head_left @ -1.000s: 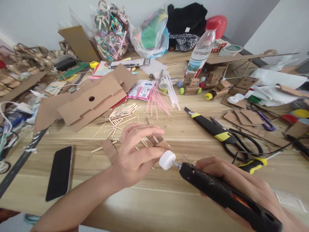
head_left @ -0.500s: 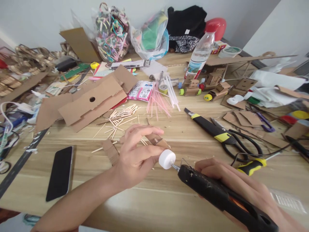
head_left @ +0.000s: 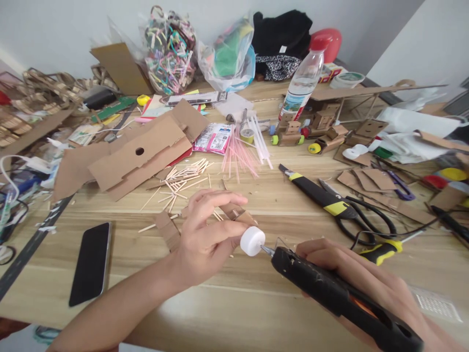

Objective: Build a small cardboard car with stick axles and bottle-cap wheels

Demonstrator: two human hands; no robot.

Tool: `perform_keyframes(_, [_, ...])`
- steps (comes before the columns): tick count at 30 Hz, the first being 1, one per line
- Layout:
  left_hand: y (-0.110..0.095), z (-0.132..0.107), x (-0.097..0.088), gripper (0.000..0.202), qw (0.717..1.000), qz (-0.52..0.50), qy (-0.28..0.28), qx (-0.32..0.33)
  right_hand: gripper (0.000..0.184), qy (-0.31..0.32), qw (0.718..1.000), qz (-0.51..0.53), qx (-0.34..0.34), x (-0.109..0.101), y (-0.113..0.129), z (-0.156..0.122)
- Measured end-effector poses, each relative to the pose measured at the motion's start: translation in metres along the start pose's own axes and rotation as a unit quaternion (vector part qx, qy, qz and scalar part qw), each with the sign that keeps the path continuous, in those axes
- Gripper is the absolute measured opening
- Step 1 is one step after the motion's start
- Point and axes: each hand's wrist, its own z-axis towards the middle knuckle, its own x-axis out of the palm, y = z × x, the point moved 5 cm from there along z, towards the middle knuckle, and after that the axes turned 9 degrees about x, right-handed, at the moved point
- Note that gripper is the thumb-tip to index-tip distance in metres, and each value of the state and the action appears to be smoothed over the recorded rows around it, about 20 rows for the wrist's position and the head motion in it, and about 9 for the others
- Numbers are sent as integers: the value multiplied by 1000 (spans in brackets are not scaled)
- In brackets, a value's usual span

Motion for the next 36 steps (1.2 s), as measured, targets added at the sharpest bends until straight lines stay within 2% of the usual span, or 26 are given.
perform_keyframes(3, [1,0,0,12,1000,-4,3,-5,14,-10,1000,-7,-21,2,-1,-2])
perform_keyframes(8, [1,-1,0,13,1000,-12,11,-20,23,-4,1000,4,8,5,-4,-3])
perform_keyframes(13, [2,-2,0,13,999,-32,6,-36,20,-8,1000,-9,-10,4,-2,0])
perform_keyframes(19, [4,-5,5,16,995,-74,0,-71,16,47,999,-17,-1,1,6,1])
perform_keyframes(25, [6,-6,7,17,988,-119,-19,-95,21,-32,999,-17,5,5,6,-2])
perform_keyframes(29, [8,-7,8,16,984,-139,-29,-108,22,-39,999,-7,5,8,5,-2])
perform_keyframes(36, [7,-8,11,15,980,-160,-29,-112,11,-26,998,-22,-50,7,2,0])
